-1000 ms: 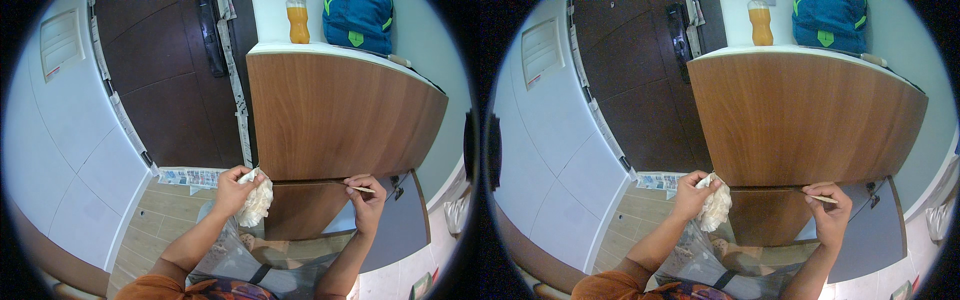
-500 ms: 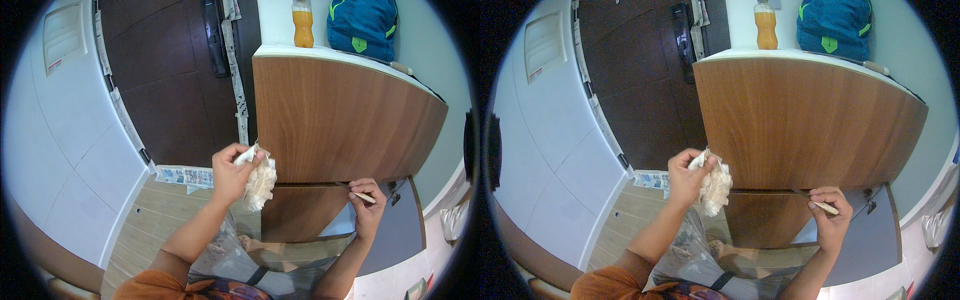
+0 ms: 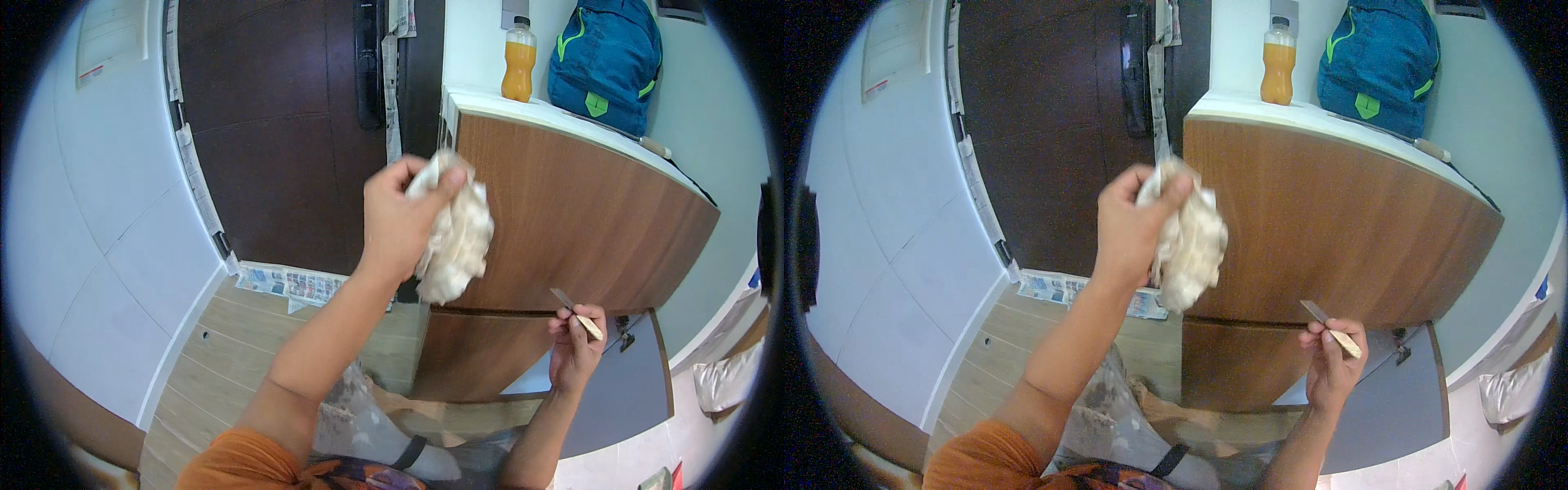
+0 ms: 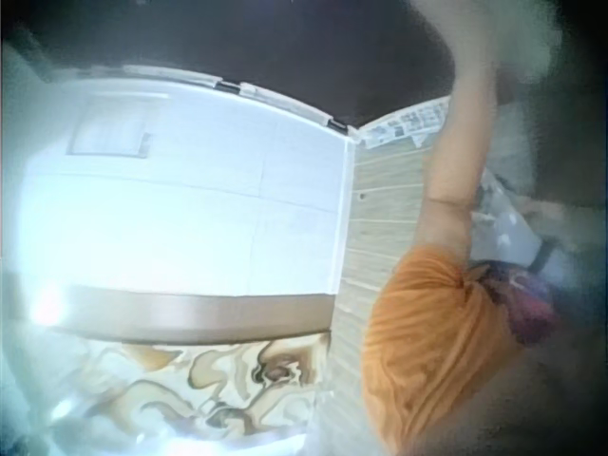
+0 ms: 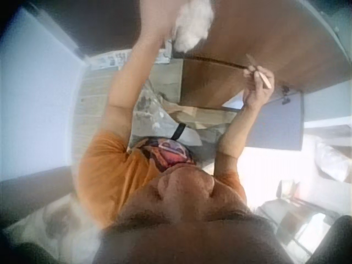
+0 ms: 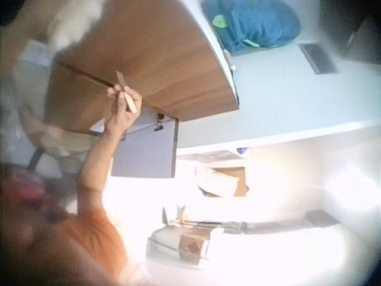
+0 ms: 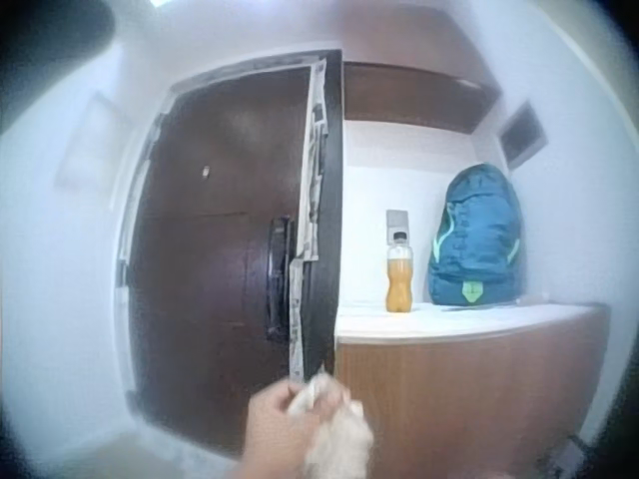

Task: The person kneels and cleans the edges and seams of a wooden cabinet door using a cloth and a small scraping tool. They repeatedly wipe and scrape along the door's perimeter and inner edges.

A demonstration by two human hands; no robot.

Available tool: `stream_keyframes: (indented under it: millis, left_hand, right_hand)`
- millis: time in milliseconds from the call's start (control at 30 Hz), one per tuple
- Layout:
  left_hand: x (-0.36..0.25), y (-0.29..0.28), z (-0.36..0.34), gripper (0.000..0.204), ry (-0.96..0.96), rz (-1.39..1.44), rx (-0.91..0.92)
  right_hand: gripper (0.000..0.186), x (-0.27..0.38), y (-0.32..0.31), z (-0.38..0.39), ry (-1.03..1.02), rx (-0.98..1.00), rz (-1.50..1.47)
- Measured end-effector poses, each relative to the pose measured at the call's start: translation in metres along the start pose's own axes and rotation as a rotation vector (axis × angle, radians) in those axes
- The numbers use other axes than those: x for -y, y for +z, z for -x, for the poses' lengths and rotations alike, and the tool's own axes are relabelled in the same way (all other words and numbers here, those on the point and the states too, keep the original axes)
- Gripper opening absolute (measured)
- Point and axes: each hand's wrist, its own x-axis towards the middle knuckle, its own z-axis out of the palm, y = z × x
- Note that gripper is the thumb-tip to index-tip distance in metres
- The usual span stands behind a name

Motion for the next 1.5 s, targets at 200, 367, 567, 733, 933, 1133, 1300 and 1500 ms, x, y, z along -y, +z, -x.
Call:
stream_keyframes:
  millis: [200, 367, 567, 733, 933, 1133, 1300, 1500]
  left_hand:
    - [0.088, -0.064, 0.079, 0.021, -0.158, -0.352, 0.248]
    - [0.15, -0.127, 0.091, 0.024, -0.58, -0.131, 0.52]
    - [0.219, -0.162, 0.097, 0.031, -1.023, 0.246, 0.07]
    - [0.226, -0.172, 0.093, 0.025, -0.988, 0.318, -0.079]
    - [0.238, -0.177, 0.096, 0.028, -0.989, 0.342, -0.029]
    - [0.245, -0.182, 0.099, 0.031, -0.998, 0.353, -0.031]
    - [0.235, -0.177, 0.101, 0.026, -1.027, 0.364, -0.046]
    - [0.235, -0.182, 0.103, 0.024, -1.011, 0.367, -0.052]
  right_hand:
    - [0.035, 0.008, 0.024, 0.003, -0.025, 0.082, -0.054]
    - [0.029, 0.028, 0.049, -0.013, 0.029, 0.135, 0.133]
    - [0.018, 0.051, 0.111, -0.051, -0.149, 0.254, 0.611]
    - [0.018, 0.06, 0.152, -0.083, -0.357, 0.338, 0.875]
    - [0.022, 0.054, 0.189, -0.103, -0.733, 0.394, 1.093]
    - [0.023, 0.047, 0.198, -0.115, -0.954, 0.413, 1.139]
    - [0.025, 0.044, 0.199, -0.116, -0.973, 0.398, 1.127]
    - [0.024, 0.043, 0.203, -0.115, -0.958, 0.346, 1.146]
